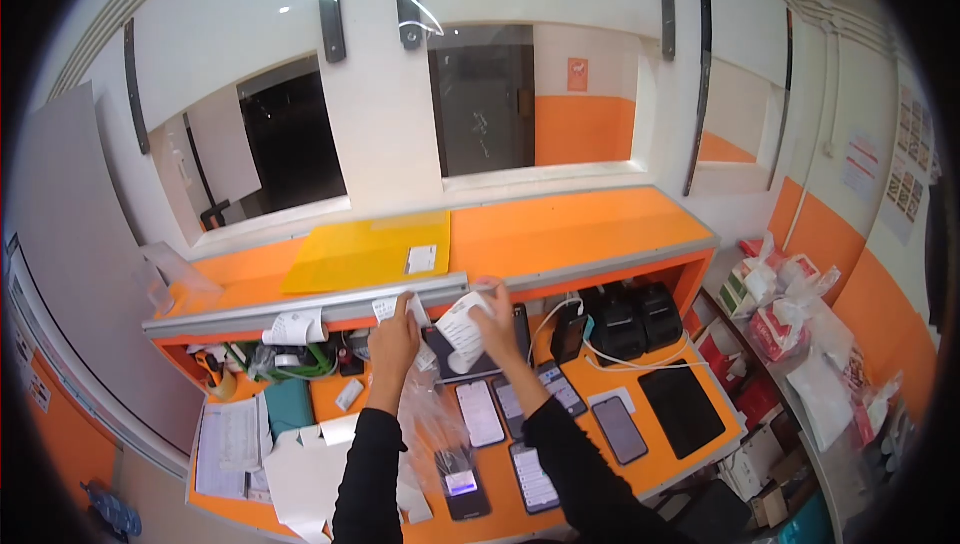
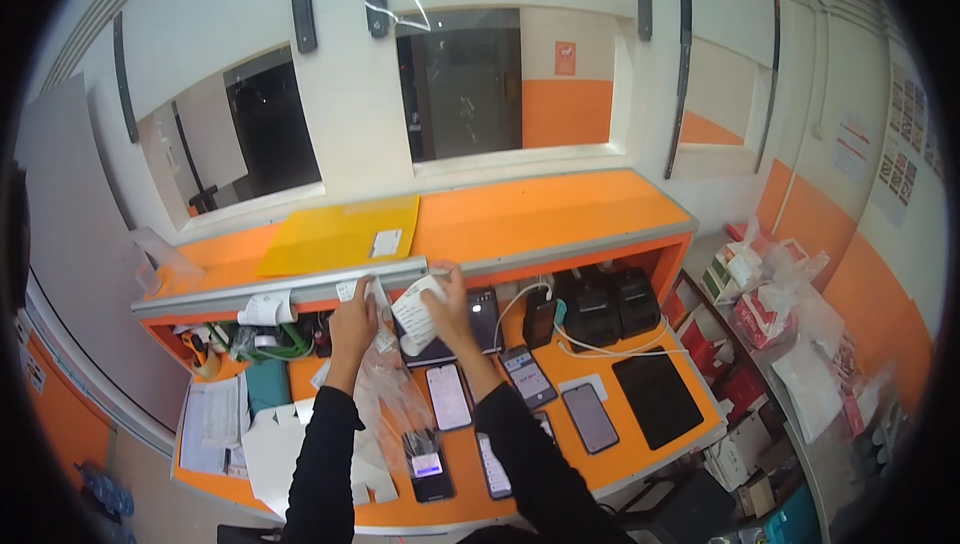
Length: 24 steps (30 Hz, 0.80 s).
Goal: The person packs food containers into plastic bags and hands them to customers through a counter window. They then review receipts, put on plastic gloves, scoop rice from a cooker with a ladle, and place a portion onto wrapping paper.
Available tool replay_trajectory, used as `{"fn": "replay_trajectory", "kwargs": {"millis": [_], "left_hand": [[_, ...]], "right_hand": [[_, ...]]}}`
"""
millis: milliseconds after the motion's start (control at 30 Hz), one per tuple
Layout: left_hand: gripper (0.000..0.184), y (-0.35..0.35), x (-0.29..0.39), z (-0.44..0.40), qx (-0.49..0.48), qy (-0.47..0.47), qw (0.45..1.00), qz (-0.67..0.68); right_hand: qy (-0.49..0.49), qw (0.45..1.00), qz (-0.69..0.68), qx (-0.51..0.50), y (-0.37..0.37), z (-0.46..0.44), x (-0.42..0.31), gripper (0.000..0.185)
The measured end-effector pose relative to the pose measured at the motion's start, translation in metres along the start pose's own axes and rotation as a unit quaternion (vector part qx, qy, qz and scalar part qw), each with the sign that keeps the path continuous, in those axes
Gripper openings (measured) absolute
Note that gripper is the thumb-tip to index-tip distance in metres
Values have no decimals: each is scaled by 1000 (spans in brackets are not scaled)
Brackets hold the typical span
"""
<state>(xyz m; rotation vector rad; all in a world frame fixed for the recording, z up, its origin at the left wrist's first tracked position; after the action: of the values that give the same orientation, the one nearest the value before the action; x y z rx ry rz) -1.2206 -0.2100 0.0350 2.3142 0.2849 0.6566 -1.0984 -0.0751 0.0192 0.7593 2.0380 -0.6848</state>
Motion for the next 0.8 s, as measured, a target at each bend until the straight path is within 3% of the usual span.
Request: {"fn": "replay_trajectory", "kwargs": {"millis": [67, 133, 167, 267, 300, 433, 533, 567, 700, 800], "left_hand": [[28, -1, -14, -2, 13, 22, 1000, -8], [27, 9, -20, 4, 48, 31, 998, -11], [25, 18, -24, 6, 59, 48, 997, -18], [19, 30, -52, 3, 69, 72, 994, 33], [17, 36, -53, 0, 78, 58, 993, 67], [16, 43, -64, -10, 25, 91, 984, 150], [17, 37, -74, -14, 28, 61, 978, 200], [17, 33, -79, -15, 37, 49, 973, 222], [13, 43, -72, -13, 54, 95, 967, 231], [12, 45, -71, -13, 71, 74, 973, 208]], "right_hand": [[73, 997, -34, 7, -23, -10, 15, 44], [72, 997, 10, 29, -36, -15, 31, 37], [95, 992, 68, 52, -35, -14, 29, 23], [28, 979, 183, 88, -38, -9, 22, 9], [81, 961, 227, 136, -39, -7, 12, 5], [22, 946, 279, 165, -40, -4, 15, 11], [-47, 946, 272, 170, -38, -5, 16, 15], [-69, 921, 348, 164, -38, -6, 9, 20], [29, 842, 513, 166, -51, -6, -29, 25], [183, 798, 554, 151, -65, -2, -54, 21]]}}
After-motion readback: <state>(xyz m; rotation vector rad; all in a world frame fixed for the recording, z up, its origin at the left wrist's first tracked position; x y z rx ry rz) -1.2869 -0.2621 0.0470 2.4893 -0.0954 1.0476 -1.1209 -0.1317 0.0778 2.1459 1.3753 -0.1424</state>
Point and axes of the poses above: each hand's wrist, its own z-axis away from the middle knuckle, its own y-axis out of the back of the hand, x = y × z, the point moved 10 cm from there along -z, towards the middle knuckle, and after that the axes turned 7 degrees about z, right-handed, at the moved point
